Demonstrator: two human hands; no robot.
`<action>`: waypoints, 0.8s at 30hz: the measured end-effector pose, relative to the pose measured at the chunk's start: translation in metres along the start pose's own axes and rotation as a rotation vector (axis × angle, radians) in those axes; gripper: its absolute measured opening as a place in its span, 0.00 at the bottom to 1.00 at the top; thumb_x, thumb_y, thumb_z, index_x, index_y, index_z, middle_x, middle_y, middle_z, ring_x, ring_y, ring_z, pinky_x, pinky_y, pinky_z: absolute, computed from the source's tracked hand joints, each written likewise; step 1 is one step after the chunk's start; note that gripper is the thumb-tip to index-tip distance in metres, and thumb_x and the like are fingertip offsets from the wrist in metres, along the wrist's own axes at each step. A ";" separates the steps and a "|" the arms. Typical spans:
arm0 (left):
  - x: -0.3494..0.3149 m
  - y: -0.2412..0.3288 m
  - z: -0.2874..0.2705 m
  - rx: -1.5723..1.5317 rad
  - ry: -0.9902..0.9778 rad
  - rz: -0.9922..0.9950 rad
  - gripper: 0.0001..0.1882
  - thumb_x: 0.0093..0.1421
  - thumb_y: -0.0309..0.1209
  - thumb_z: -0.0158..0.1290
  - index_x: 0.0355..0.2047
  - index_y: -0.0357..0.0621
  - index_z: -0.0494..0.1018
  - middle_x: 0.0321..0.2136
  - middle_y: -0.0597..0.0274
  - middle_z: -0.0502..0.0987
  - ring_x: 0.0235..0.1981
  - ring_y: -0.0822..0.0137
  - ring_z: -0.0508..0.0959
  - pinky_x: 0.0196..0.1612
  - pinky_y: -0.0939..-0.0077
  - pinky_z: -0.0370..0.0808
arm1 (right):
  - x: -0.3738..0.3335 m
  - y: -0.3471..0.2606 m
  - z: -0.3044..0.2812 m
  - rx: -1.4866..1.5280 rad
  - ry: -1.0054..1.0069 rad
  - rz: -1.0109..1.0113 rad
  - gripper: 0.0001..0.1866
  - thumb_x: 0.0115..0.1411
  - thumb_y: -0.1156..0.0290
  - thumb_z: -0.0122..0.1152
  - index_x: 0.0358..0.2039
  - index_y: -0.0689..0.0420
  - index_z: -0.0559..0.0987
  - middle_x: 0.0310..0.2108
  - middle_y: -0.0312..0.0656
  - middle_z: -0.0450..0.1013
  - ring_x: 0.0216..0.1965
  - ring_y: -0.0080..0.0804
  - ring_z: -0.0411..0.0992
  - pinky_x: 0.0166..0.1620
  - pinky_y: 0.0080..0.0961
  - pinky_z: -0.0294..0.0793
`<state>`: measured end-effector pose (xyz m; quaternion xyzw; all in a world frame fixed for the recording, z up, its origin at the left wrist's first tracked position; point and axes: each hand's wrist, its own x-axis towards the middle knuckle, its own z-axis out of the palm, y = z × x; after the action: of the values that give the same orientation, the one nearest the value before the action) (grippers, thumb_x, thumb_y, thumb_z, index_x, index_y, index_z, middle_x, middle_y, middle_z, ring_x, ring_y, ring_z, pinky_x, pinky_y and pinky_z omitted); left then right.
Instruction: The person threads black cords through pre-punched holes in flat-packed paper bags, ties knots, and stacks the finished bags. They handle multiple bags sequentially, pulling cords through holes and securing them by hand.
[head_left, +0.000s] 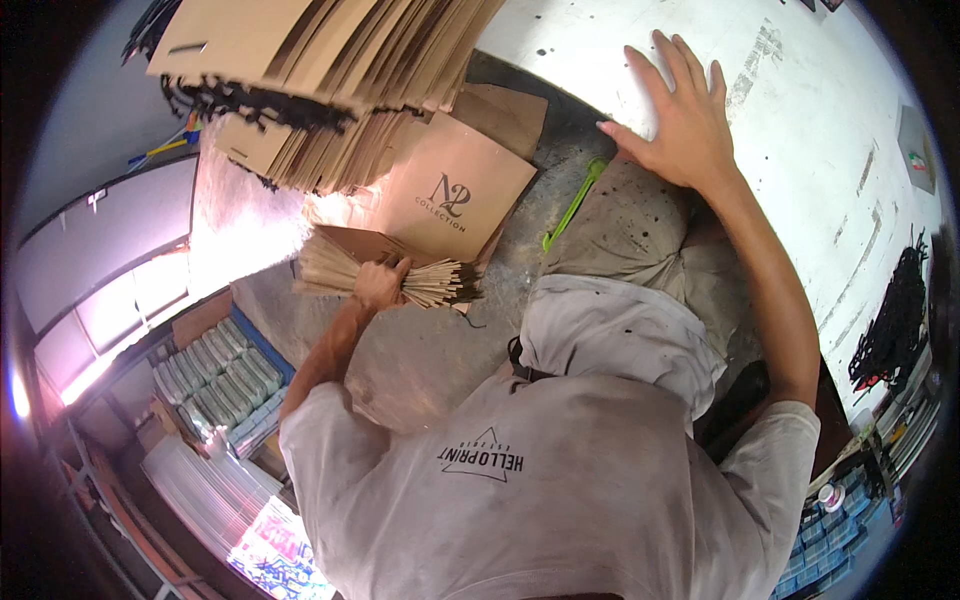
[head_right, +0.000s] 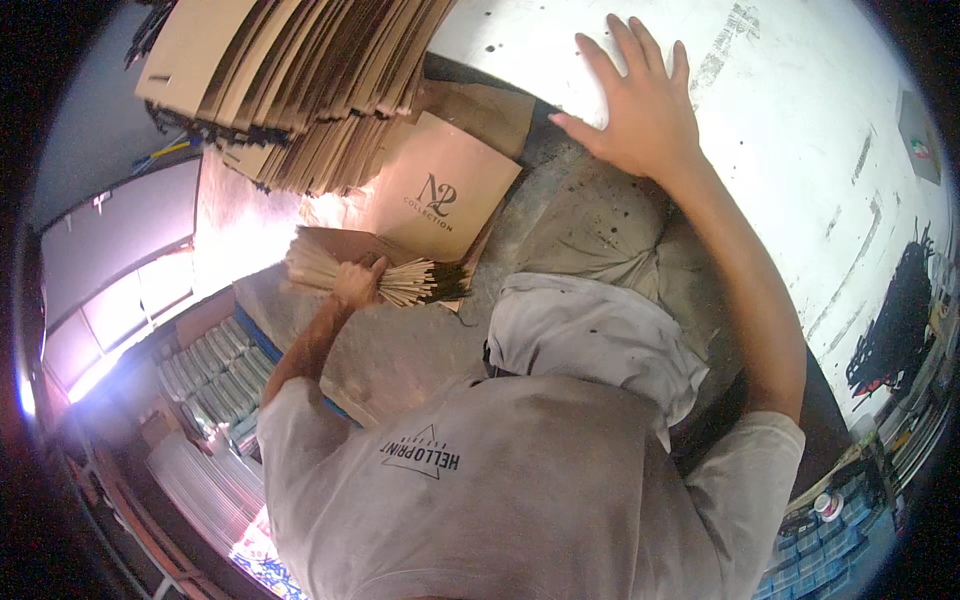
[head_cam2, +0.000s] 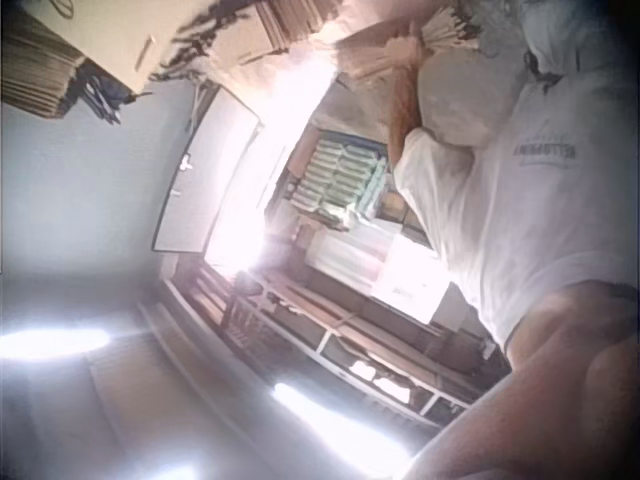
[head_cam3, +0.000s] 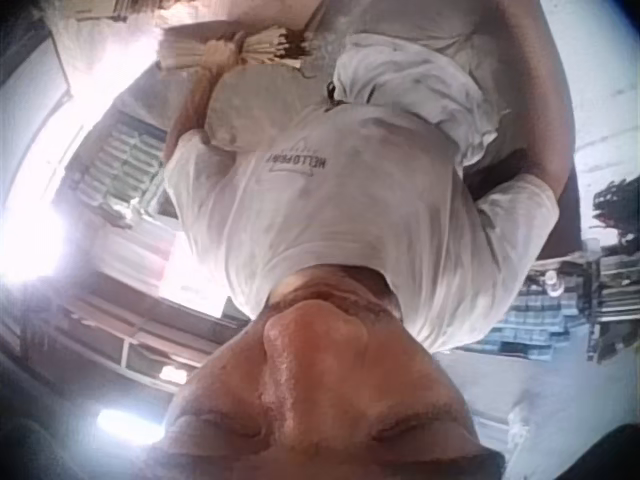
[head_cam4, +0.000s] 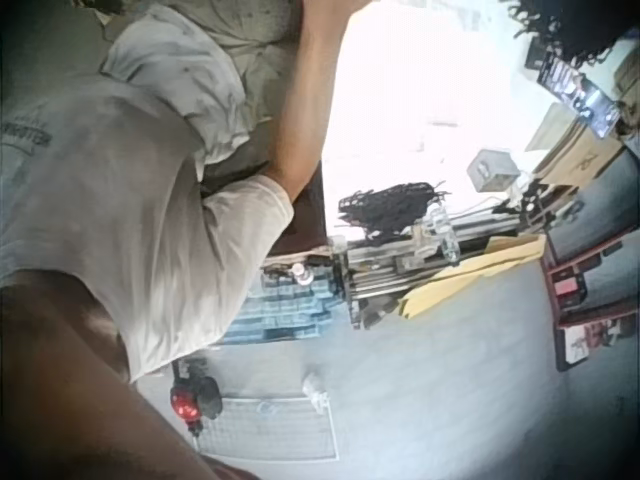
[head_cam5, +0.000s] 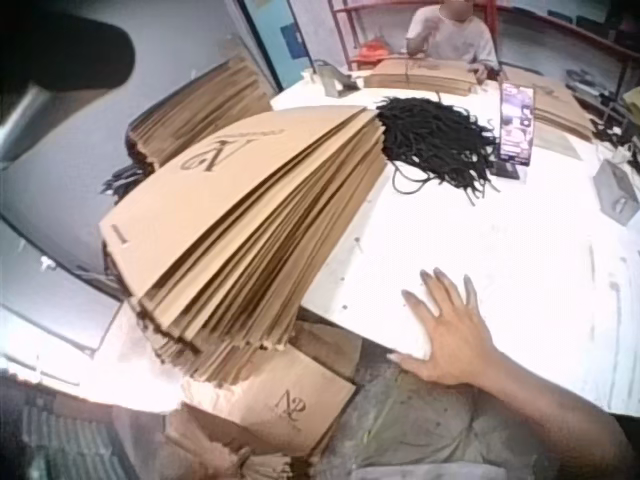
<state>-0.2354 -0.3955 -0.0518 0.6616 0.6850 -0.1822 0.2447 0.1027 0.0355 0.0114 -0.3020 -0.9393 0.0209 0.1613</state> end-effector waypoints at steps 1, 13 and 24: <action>-0.018 0.006 0.003 -0.028 0.083 -0.024 0.30 0.45 0.43 0.68 0.45 0.43 0.71 0.40 0.48 0.80 0.41 0.47 0.82 0.41 0.55 0.81 | 0.001 -0.001 0.002 -0.011 0.039 -0.019 0.43 0.59 0.37 0.62 0.67 0.50 0.68 0.69 0.52 0.59 0.72 0.52 0.53 0.69 0.70 0.47; -0.133 0.175 -0.047 -0.643 0.883 -0.724 0.29 0.45 0.34 0.75 0.45 0.35 0.78 0.35 0.49 0.85 0.35 0.62 0.86 0.41 0.68 0.81 | -0.044 -0.198 0.060 0.689 -0.366 -0.738 0.82 0.23 0.38 0.84 0.76 0.54 0.47 0.72 0.59 0.48 0.72 0.62 0.50 0.70 0.56 0.52; -0.200 0.210 -0.158 -0.501 0.837 -0.644 0.26 0.42 0.39 0.75 0.35 0.34 0.78 0.28 0.60 0.83 0.29 0.61 0.82 0.36 0.70 0.79 | -0.075 -0.254 0.029 1.319 -0.274 -0.713 0.39 0.33 0.58 0.82 0.43 0.64 0.73 0.42 0.56 0.73 0.46 0.54 0.74 0.47 0.42 0.74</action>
<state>-0.0400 -0.4559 0.2079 0.3577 0.9122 0.1970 0.0345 0.0086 -0.2139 -0.0029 0.1838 -0.7846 0.5618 0.1874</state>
